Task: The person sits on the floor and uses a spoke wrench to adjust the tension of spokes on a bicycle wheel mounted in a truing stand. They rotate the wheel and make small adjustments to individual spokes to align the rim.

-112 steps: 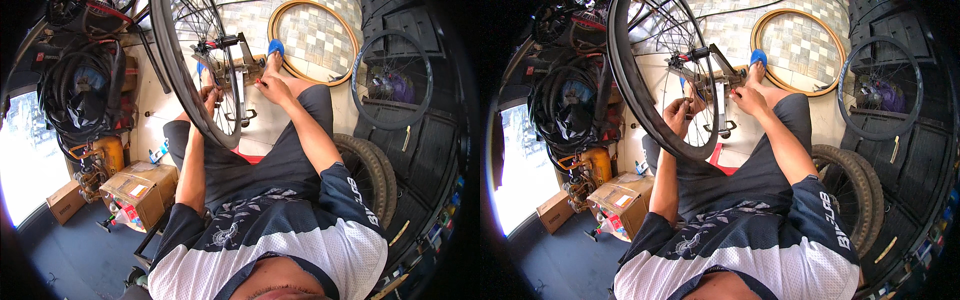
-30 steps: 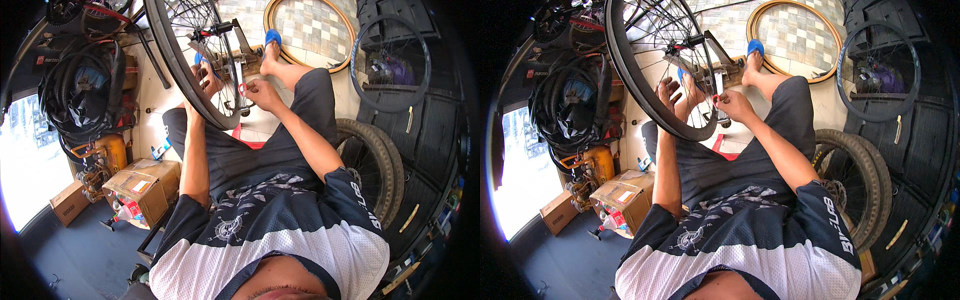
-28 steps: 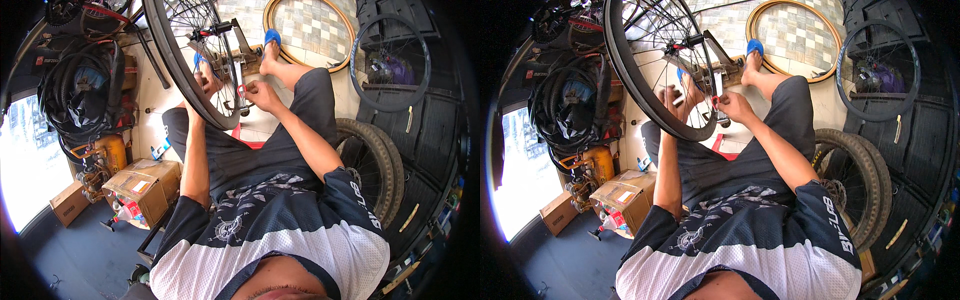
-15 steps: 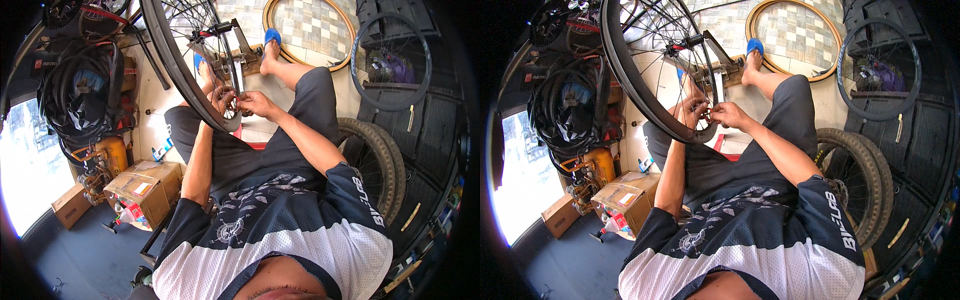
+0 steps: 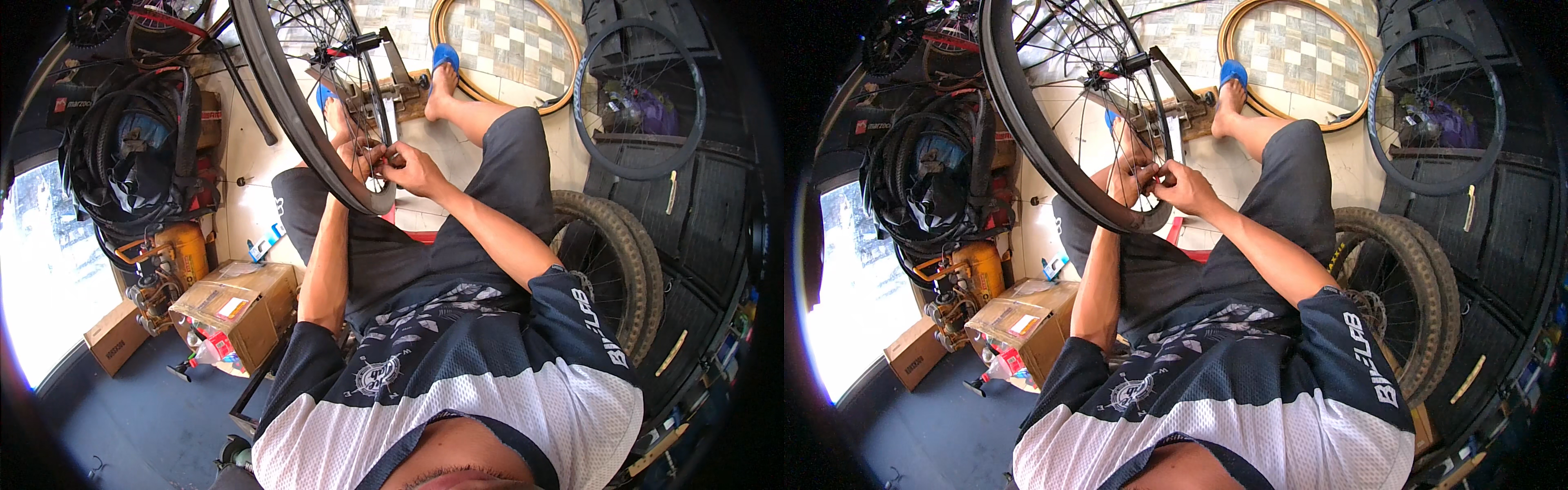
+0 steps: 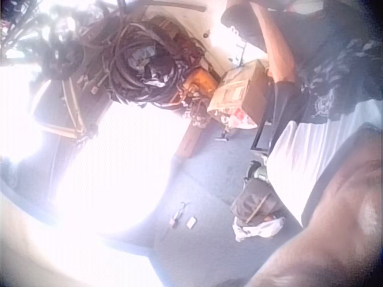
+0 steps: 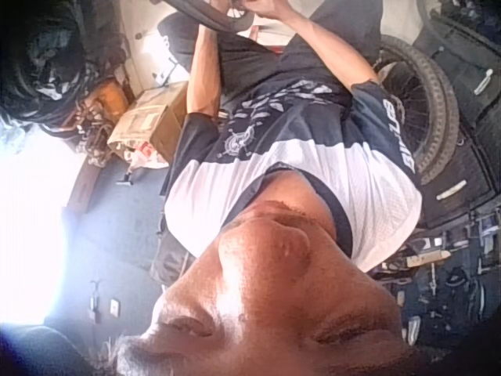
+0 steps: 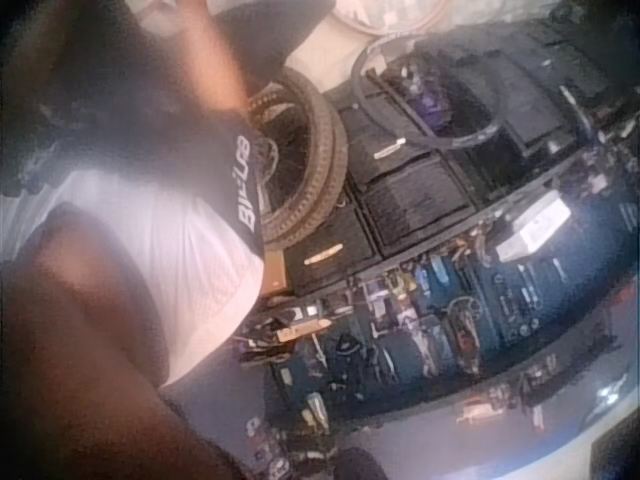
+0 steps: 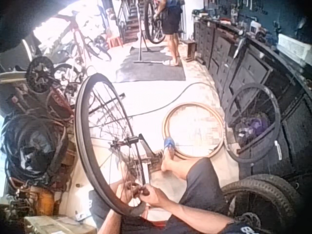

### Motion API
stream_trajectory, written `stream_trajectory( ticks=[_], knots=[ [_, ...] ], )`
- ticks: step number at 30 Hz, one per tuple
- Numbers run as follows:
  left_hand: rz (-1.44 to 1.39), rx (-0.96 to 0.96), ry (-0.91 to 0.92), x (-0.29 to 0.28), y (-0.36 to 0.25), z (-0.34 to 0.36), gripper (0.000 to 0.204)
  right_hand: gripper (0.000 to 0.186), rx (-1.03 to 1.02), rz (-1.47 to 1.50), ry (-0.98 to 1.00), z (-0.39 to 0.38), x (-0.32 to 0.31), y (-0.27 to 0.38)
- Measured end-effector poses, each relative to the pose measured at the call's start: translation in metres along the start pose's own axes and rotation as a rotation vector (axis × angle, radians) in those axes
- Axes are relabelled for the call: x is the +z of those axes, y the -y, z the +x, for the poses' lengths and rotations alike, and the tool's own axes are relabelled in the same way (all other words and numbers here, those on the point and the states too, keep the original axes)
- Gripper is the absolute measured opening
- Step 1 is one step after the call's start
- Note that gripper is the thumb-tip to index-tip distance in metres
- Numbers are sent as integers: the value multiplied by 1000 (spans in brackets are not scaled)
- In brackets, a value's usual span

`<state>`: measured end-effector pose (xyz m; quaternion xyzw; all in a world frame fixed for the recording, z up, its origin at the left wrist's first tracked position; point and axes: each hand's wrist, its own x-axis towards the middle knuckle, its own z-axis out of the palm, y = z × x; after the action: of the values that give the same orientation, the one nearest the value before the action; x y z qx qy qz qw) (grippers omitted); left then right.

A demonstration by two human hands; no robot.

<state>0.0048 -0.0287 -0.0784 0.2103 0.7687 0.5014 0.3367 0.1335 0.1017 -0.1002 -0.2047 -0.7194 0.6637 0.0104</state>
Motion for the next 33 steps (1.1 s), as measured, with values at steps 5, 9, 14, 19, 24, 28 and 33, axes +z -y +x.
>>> stream_trajectory(
  ticks=[5,9,14,19,24,28,33],
  knots=[
    [-195,-101,-9,-13,43,-1,27,30,225,196,169,4,-10,3],
    [-313,-71,41,-5,46,1,27,32,326,324,101,5,-6,1],
    [-40,-96,54,-8,33,6,25,33,244,412,86,8,0,-10],
    [-9,-92,-4,-6,7,-3,27,49,18,-65,23,1,2,3],
    [51,-94,19,-8,2,-1,27,40,73,15,100,9,-8,-6],
    [-21,-119,4,-2,-2,-4,24,33,254,148,63,10,-7,-6],
    [-138,-162,75,-3,13,2,25,32,303,224,31,11,-2,-1]
  ],
)
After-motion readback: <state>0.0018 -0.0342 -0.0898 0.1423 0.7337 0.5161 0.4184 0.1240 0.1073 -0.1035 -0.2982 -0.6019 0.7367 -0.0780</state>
